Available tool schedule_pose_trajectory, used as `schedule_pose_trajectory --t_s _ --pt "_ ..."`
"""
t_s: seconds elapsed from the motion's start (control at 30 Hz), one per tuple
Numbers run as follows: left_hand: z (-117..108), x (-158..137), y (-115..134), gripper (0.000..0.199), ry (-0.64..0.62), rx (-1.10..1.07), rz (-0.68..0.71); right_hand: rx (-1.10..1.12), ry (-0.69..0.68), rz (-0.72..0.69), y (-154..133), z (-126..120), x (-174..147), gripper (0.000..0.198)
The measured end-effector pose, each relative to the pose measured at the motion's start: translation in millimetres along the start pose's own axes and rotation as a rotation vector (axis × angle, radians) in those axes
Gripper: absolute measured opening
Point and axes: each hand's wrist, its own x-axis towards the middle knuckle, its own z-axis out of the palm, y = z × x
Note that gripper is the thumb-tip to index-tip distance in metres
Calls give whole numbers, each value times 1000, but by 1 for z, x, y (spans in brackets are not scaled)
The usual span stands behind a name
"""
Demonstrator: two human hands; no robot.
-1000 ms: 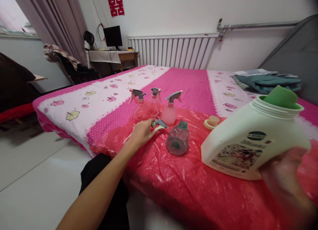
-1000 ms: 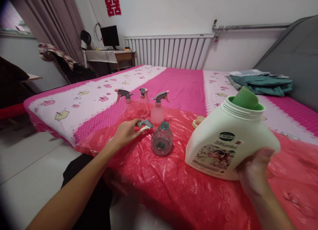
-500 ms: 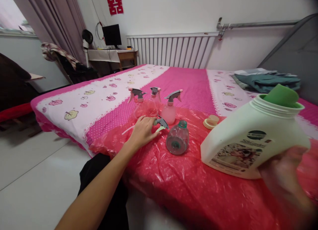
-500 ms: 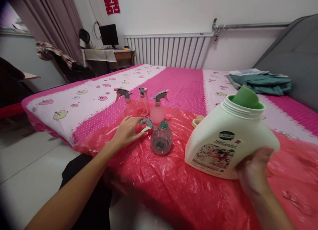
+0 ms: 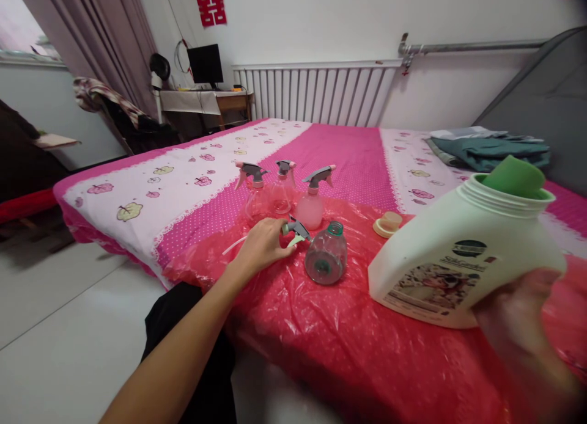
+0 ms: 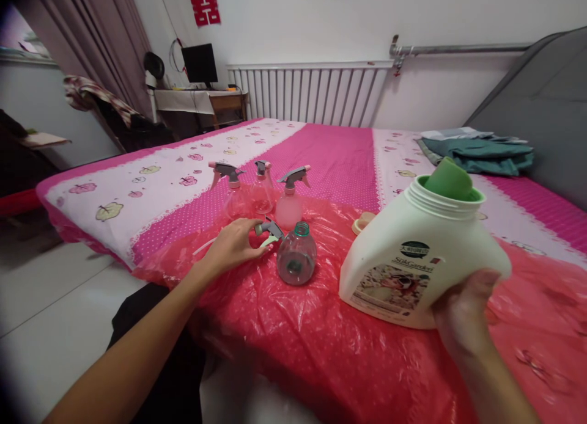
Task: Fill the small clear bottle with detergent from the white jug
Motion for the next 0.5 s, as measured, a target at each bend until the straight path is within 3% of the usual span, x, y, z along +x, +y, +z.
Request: schedule_pose_trajectory --t_s 0.5 --pt "0 -1 0 36 57 -49 20 -9 28 15 -3 3 2 90"
